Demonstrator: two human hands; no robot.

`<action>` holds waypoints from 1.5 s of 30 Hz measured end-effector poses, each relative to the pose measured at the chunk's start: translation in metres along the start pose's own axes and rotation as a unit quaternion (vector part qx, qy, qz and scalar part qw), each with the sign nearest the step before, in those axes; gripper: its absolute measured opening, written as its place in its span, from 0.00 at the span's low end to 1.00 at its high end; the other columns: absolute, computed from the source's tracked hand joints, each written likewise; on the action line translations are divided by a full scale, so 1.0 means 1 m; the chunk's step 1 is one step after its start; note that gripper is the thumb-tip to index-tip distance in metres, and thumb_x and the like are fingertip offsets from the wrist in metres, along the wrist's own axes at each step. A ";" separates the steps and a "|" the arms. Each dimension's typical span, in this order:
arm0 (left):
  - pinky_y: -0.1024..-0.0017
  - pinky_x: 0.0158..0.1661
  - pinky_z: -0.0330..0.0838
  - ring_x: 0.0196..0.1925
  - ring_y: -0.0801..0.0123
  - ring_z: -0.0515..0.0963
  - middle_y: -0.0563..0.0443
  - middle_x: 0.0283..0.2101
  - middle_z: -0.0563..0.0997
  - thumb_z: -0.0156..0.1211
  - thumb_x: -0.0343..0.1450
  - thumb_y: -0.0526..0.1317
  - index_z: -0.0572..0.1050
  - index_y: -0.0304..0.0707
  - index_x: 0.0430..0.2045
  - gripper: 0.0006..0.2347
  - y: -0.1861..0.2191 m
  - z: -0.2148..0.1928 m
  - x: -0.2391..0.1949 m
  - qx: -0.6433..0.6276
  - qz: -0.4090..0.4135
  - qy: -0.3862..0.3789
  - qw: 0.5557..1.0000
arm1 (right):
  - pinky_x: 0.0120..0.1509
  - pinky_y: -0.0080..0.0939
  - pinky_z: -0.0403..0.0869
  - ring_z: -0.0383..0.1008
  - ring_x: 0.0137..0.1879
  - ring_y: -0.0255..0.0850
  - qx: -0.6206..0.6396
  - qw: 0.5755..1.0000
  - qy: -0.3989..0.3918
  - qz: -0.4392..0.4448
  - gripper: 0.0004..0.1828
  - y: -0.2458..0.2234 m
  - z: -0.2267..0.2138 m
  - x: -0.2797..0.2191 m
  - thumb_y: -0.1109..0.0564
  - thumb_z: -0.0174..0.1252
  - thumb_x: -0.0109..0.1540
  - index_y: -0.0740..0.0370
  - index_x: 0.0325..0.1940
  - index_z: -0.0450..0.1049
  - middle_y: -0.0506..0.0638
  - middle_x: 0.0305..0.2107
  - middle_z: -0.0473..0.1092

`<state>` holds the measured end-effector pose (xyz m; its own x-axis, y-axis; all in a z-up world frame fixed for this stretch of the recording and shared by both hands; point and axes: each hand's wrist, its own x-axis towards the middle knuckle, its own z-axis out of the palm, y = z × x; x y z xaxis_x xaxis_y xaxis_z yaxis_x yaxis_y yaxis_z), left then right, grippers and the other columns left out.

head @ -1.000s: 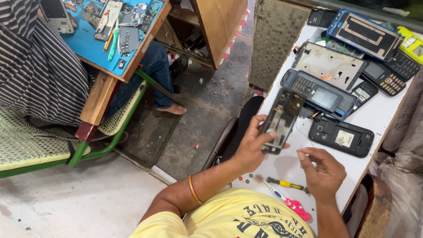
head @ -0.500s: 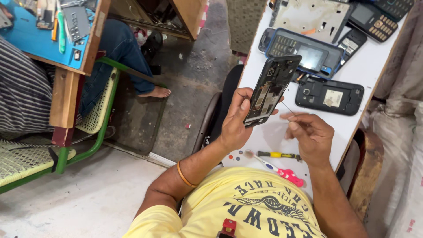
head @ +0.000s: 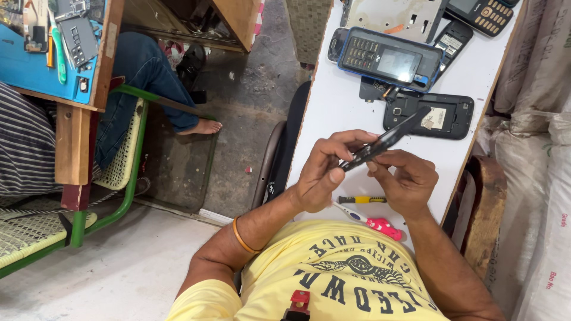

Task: The person disassembles a mobile phone, removes the battery, and then uses a screwdriver to unscrew the back cover of another phone. The person handles multiple disassembled phones and tools on a cluttered workbench.

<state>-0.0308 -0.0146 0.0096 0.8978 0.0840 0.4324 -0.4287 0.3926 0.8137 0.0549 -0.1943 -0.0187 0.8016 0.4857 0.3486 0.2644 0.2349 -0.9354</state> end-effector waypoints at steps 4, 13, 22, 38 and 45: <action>0.61 0.69 0.68 0.72 0.58 0.68 0.36 0.70 0.64 0.45 0.83 0.48 0.62 0.45 0.53 0.10 0.004 0.003 0.006 0.051 0.020 -0.026 0.998 | 0.36 0.27 0.69 0.74 0.38 0.31 -0.010 1.000 -0.006 -0.003 0.09 0.002 -0.004 -0.003 0.69 0.67 0.63 0.72 0.47 0.77 0.53 0.38 0.76; 0.60 0.71 0.66 0.74 0.53 0.66 0.37 0.69 0.66 0.46 0.83 0.47 0.63 0.44 0.51 0.09 0.009 -0.002 0.008 0.140 0.033 -0.053 0.988 | 0.43 0.30 0.73 0.76 0.39 0.30 -0.005 0.999 -0.020 0.050 0.08 0.002 -0.009 -0.005 0.67 0.67 0.62 0.69 0.45 0.78 0.50 0.38 0.78; 0.59 0.72 0.65 0.74 0.52 0.65 0.37 0.69 0.66 0.47 0.83 0.46 0.65 0.43 0.50 0.09 0.008 -0.001 0.006 0.150 0.020 -0.059 0.987 | 0.45 0.30 0.76 0.78 0.42 0.31 -0.025 0.998 -0.022 0.050 0.09 -0.003 -0.005 -0.004 0.68 0.67 0.61 0.68 0.45 0.78 0.49 0.38 0.78; 0.59 0.70 0.67 0.69 0.55 0.71 0.35 0.70 0.64 0.44 0.84 0.48 0.62 0.44 0.53 0.11 -0.002 0.001 0.000 0.068 0.000 -0.033 0.997 | 0.34 0.27 0.64 0.71 0.34 0.29 -0.085 0.996 -0.020 -0.012 0.08 0.002 -0.004 -0.003 0.69 0.66 0.60 0.71 0.43 0.78 0.50 0.32 0.74; 0.49 0.69 0.69 0.72 0.46 0.71 0.29 0.68 0.68 0.40 0.84 0.51 0.61 0.41 0.61 0.17 -0.003 0.003 0.008 -0.222 -0.100 0.142 0.959 | 0.48 0.32 0.76 0.76 0.43 0.35 -0.044 0.998 -0.018 -0.035 0.06 0.000 0.001 0.004 0.69 0.64 0.62 0.71 0.43 0.75 0.55 0.37 0.75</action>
<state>-0.0222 -0.0175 0.0119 0.9759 0.1885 0.1096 -0.2163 0.7729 0.5965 0.0578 -0.1917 -0.0172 0.7600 0.5016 0.4134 0.3658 0.1957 -0.9099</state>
